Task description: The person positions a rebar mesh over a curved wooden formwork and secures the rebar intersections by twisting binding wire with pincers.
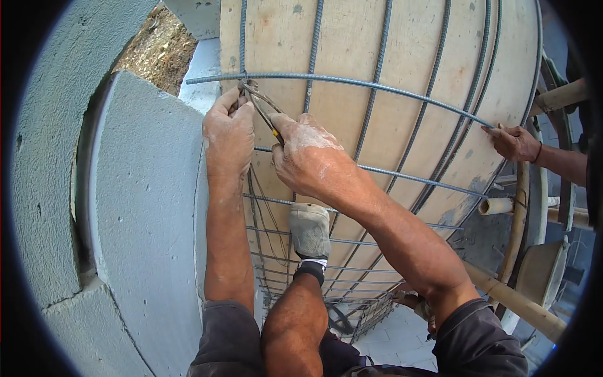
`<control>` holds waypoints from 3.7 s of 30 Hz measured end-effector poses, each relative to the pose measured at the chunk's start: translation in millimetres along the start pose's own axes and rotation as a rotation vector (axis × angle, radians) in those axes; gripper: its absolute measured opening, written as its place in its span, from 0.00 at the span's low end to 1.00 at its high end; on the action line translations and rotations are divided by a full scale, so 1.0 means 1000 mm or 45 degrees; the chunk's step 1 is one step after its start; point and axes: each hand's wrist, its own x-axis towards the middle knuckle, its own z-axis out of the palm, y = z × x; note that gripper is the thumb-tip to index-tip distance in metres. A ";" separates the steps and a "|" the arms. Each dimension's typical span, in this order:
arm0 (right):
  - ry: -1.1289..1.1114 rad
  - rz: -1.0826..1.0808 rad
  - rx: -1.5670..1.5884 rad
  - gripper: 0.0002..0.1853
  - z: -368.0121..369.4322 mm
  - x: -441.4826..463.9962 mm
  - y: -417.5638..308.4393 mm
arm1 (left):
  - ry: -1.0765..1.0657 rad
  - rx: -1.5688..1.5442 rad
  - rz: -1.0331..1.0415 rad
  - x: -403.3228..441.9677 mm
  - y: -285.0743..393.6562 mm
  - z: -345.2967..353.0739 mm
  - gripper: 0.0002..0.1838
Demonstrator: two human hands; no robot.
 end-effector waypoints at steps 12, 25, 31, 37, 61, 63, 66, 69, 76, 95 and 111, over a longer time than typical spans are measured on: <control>0.463 0.230 0.213 0.15 0.065 -0.004 0.015 | 0.101 -0.589 -0.117 -0.024 -0.001 0.004 0.24; -0.454 0.349 2.530 0.19 0.100 0.000 0.016 | -0.496 -0.362 -0.560 -0.002 0.006 -0.038 0.18; -0.559 0.248 2.490 0.23 0.098 0.000 0.041 | -0.598 -0.490 -0.608 0.003 -0.013 -0.004 0.17; -0.380 0.394 1.479 0.37 0.072 -0.021 0.045 | -0.307 -0.208 -0.555 -0.004 -0.013 0.014 0.18; -0.553 0.592 2.378 0.23 0.112 -0.029 0.026 | -0.339 -0.218 -0.494 -0.001 -0.022 -0.002 0.24; -0.446 0.587 2.191 0.24 0.113 -0.029 0.027 | -0.322 -0.279 -0.526 0.001 -0.028 -0.001 0.19; -0.353 0.619 1.863 0.25 0.113 -0.030 0.036 | -0.359 -0.375 -0.483 -0.001 -0.039 0.000 0.24; -0.299 0.539 1.572 0.25 0.105 -0.027 0.045 | -0.344 -0.387 -0.446 -0.002 -0.041 0.001 0.23; -0.289 0.445 1.848 0.25 0.088 -0.033 0.042 | -0.204 -0.558 -0.436 -0.003 -0.031 0.003 0.25; -0.678 0.280 2.271 0.18 0.080 -0.042 0.044 | -0.077 -0.297 -0.385 0.042 -0.007 0.007 0.22; -0.795 0.095 2.711 0.16 0.108 -0.032 0.066 | -0.070 -0.276 -0.305 0.036 -0.012 0.008 0.20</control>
